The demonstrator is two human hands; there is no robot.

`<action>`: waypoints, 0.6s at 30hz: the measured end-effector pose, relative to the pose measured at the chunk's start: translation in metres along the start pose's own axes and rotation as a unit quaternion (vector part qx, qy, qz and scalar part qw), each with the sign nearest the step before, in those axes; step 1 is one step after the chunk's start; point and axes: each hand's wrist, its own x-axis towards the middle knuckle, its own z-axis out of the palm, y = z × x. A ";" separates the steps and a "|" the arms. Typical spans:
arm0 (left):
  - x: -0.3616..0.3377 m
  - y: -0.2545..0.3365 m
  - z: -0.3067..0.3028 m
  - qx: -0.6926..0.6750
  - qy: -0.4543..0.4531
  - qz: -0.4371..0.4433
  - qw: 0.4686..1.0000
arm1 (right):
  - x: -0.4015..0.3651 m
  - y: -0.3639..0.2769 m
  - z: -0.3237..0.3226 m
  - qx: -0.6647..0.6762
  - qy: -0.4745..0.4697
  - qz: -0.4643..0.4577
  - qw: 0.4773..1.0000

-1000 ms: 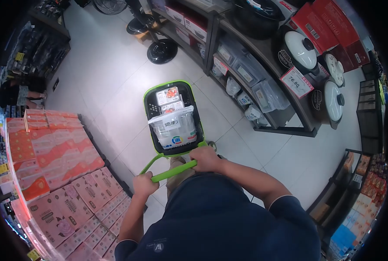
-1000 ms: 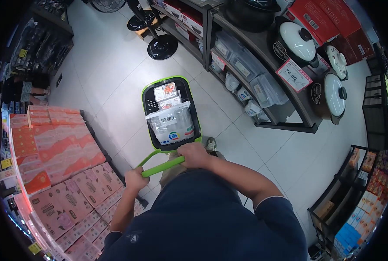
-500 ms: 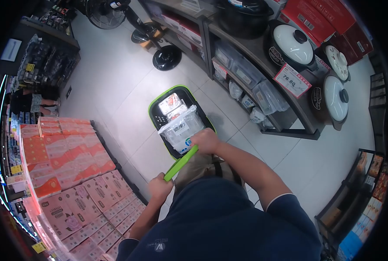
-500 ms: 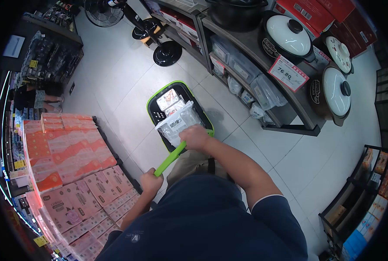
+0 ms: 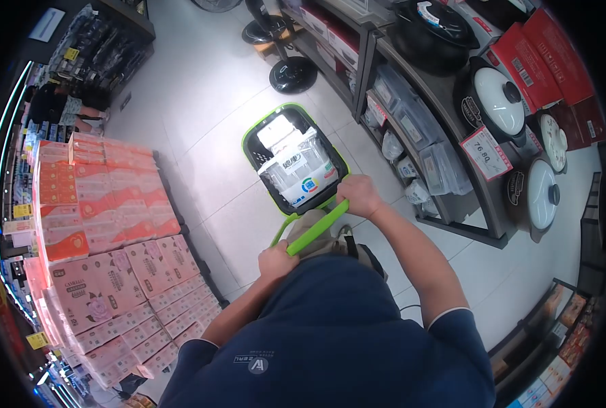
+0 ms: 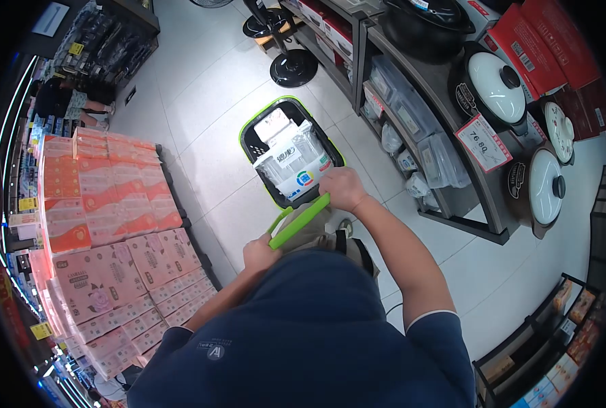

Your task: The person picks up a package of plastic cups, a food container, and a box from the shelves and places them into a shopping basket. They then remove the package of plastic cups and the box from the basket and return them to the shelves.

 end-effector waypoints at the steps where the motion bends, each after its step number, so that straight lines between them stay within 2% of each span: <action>1: 0.008 0.005 -0.004 0.008 0.002 0.015 1.000 | 0.005 0.004 -0.005 -0.025 0.007 0.007 1.000; 5: 0.047 0.019 -0.012 0.020 -0.041 0.042 0.998 | 0.005 0.037 -0.009 -0.059 0.013 0.018 0.998; 7: 0.068 0.022 -0.016 0.015 -0.036 0.115 0.993 | 0.013 0.049 -0.016 -0.061 0.028 0.038 0.997; 10: 0.100 0.029 -0.033 0.030 -0.068 0.153 0.985 | 0.032 0.069 -0.024 -0.051 -0.009 0.049 0.997; 13: 0.131 0.024 -0.046 0.014 -0.060 0.190 0.980 | 0.055 0.082 -0.023 -0.038 -0.031 0.051 0.997; 16: 0.159 0.020 -0.070 0.026 -0.109 0.152 0.982 | 0.082 0.091 -0.014 -0.057 -0.027 0.072 0.995; 18: 0.173 0.010 -0.092 0.011 -0.114 0.165 0.980 | 0.103 0.091 -0.006 -0.067 -0.025 0.070 0.995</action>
